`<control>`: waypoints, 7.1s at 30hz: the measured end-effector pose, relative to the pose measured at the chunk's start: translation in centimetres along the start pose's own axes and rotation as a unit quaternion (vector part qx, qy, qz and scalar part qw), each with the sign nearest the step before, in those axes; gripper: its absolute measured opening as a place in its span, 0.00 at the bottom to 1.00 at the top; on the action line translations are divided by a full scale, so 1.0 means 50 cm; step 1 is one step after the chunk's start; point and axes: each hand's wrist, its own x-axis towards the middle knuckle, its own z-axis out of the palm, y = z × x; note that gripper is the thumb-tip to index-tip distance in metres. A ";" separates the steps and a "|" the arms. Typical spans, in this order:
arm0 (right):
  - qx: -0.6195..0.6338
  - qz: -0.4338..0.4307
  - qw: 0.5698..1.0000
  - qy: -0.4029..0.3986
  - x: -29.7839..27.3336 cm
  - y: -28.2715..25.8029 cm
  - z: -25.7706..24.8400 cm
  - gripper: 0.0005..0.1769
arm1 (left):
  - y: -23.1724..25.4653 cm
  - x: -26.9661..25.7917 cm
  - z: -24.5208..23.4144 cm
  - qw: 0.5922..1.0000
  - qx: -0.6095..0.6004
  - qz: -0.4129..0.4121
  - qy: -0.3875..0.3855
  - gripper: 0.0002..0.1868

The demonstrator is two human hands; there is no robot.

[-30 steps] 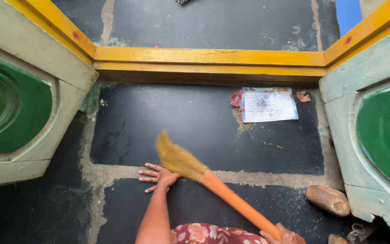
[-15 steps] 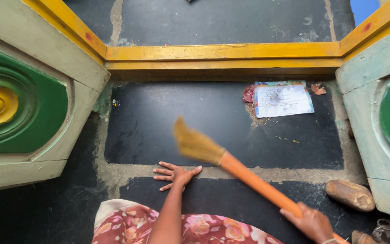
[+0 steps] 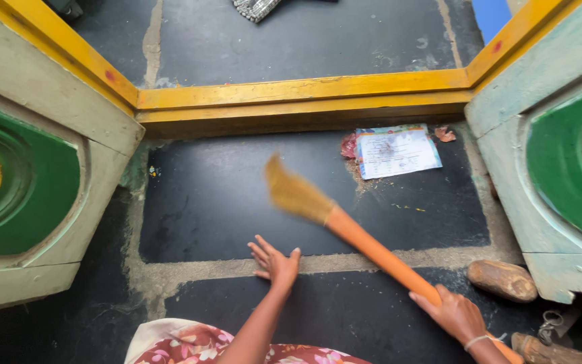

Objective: The person sweeps debris across a stone floor toward a doorway using a hand broom, moving a small rug and clearing dust from the corners.

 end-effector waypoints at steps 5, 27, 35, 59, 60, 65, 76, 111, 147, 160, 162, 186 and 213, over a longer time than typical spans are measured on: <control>0.218 -0.027 0.975 0.016 0.014 -0.088 -0.036 0.36 | 0.142 -0.119 0.035 0.931 -0.280 0.135 -0.190 0.60; 0.559 0.132 0.679 0.457 -0.010 0.018 0.111 0.16 | 0.046 0.094 -0.242 0.487 0.388 0.712 -0.323 0.50; 0.319 0.388 0.708 0.497 -0.151 0.100 0.279 0.18 | 0.033 0.217 -0.243 0.648 0.384 0.605 -0.259 0.43; 0.309 0.690 0.583 0.297 -0.317 0.010 0.463 0.54 | 0.067 -0.111 -0.154 0.484 0.362 0.647 -0.465 0.33; 0.304 0.689 0.584 0.303 -0.321 0.008 0.468 0.54 | 0.069 -0.134 -0.143 0.493 0.350 0.635 -0.480 0.34; 0.269 0.672 0.603 0.335 -0.314 0.001 0.475 0.54 | 0.117 -0.195 -0.041 0.599 0.297 0.540 -0.512 0.37; 0.207 0.692 0.608 0.329 -0.304 0.007 0.494 0.53 | 0.276 -0.327 0.165 0.639 0.267 0.257 -0.674 0.41; 0.257 0.673 0.604 0.341 -0.309 0.001 0.491 0.53 | 0.102 -0.085 -0.156 0.648 0.392 0.530 -0.382 0.36; 0.061 0.312 0.906 0.278 -0.011 -0.243 0.369 0.51 | 0.089 0.197 -0.250 0.715 0.381 0.542 -0.225 0.41; 0.076 0.284 0.876 0.383 -0.016 -0.258 0.365 0.49 | 0.207 0.087 -0.143 0.683 0.343 0.572 -0.298 0.37; 0.070 0.284 0.877 0.382 -0.020 -0.252 0.366 0.49 | 0.224 0.071 -0.141 0.721 0.342 0.516 -0.311 0.36; 0.078 0.272 0.872 0.400 -0.011 -0.250 0.377 0.49 | 0.376 0.029 -0.025 0.726 0.300 0.540 -0.301 0.38; 0.086 0.279 0.876 0.383 -0.019 -0.252 0.370 0.49 | 0.053 0.235 -0.311 0.610 0.415 0.620 -0.266 0.46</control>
